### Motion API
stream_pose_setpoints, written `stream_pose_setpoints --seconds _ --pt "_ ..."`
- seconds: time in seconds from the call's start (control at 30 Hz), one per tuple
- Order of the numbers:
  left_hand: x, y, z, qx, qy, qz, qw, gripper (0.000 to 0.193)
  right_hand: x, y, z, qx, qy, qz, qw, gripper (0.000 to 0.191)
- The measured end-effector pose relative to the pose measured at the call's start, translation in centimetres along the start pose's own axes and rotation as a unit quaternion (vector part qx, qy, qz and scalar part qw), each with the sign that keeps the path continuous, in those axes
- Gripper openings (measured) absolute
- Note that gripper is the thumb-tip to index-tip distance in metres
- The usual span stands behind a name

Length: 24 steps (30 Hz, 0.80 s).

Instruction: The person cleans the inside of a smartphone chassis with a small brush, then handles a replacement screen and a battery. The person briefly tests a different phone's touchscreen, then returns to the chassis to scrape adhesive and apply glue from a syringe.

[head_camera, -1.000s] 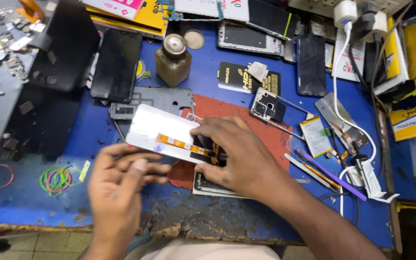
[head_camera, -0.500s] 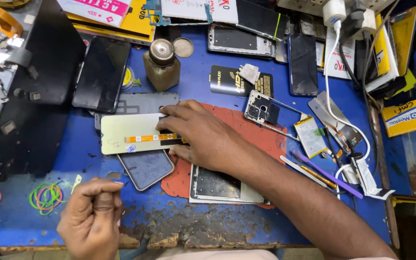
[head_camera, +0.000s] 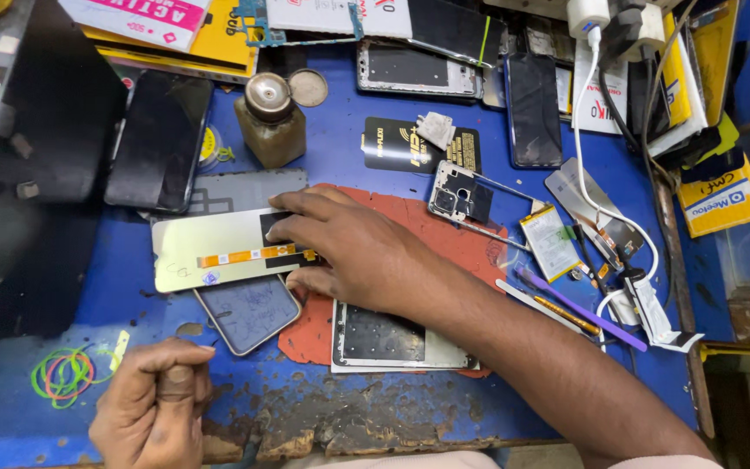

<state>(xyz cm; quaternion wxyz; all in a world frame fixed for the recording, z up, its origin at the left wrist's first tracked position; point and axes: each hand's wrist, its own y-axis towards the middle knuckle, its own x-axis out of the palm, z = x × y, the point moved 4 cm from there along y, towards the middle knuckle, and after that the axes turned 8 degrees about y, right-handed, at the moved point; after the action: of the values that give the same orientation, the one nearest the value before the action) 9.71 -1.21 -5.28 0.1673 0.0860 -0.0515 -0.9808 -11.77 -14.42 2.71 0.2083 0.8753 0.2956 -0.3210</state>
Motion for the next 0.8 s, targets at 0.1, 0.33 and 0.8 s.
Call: stream_pose_setpoints --seconds 0.1,0.33,0.8 --pt "-0.2 -0.2 -0.5 0.006 -0.008 0.000 1.000 0.013 -0.7 -1.8 -0.6 -0.035 -0.036 0.036 0.998 0.033" --pt "-0.6 -0.8 -1.3 -0.017 0.007 -0.013 1.000 0.017 -5.2 -9.3 0.1 -0.022 -0.064 0.113 0.991 0.025" --pt "0.3 -1.1 0.6 -0.002 0.169 -0.019 0.985 0.017 -13.9 -18.3 4.1 0.245 -0.132 0.325 0.904 0.025"
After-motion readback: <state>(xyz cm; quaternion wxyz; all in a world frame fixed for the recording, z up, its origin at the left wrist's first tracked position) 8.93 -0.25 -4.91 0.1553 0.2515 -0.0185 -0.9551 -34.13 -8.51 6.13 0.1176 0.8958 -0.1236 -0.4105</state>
